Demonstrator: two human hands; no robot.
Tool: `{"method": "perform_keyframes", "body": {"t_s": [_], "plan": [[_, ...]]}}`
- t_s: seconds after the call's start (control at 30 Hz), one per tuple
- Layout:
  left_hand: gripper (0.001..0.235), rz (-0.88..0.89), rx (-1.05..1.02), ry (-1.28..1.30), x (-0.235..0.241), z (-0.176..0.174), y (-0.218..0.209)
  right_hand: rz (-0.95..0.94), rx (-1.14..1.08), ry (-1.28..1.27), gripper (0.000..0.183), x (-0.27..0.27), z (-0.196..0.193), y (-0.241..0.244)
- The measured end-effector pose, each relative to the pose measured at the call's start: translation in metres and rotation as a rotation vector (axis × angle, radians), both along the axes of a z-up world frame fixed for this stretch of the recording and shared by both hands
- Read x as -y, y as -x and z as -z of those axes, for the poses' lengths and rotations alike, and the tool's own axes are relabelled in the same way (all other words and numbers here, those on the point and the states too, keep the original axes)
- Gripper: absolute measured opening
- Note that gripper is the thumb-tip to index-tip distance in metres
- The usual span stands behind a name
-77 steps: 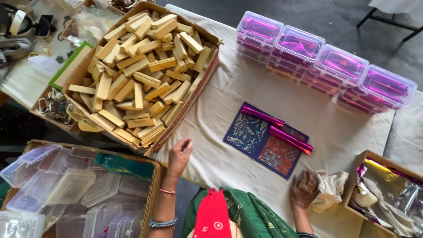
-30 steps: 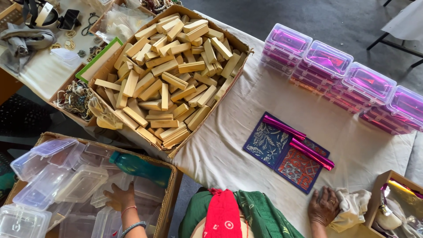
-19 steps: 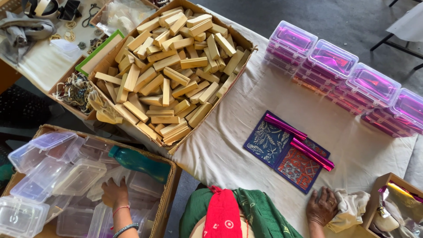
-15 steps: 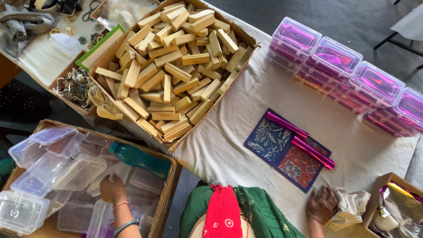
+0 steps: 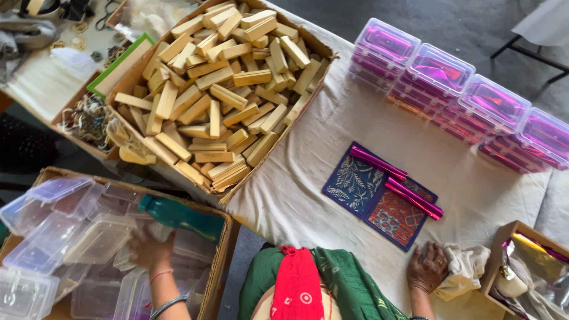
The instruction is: The person organizes craft supplies on a table, placing pink metallic sticks into a clear plastic container and stacking it with others. They then pick up a wooden block from a box and wipe it with a white cloth.
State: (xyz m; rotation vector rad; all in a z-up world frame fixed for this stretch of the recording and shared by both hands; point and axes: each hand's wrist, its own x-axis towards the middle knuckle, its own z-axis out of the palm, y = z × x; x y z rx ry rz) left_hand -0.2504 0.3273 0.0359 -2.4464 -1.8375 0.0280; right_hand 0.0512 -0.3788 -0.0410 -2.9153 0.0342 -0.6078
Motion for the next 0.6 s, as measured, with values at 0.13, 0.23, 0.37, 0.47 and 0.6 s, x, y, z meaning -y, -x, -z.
{"method": "perform_keyframes", "body": {"t_s": [0.13,0.23,0.37,0.47,0.6], "plan": [[0.102,-0.341,0.308,0.071,-0.063,0.077,0.071,0.022,-0.002,-0.013,0.039,-0.002,-0.006,0.0],[0.075,-0.563,0.628,-0.06,-0.081,0.072,0.081,0.001,-0.003,-0.024,0.039,-0.005,-0.009,0.0],[0.076,-0.489,1.159,0.019,-0.092,0.066,0.079,0.004,-0.032,-0.031,0.04,-0.006,-0.008,-0.002],[0.063,-0.37,0.984,0.174,-0.094,0.07,0.07,0.018,-0.034,-0.031,0.041,-0.004,-0.008,0.0],[0.041,-0.148,0.328,-0.391,-0.049,0.061,0.098,0.018,-0.022,0.006,0.042,-0.005,-0.009,-0.001]]}}
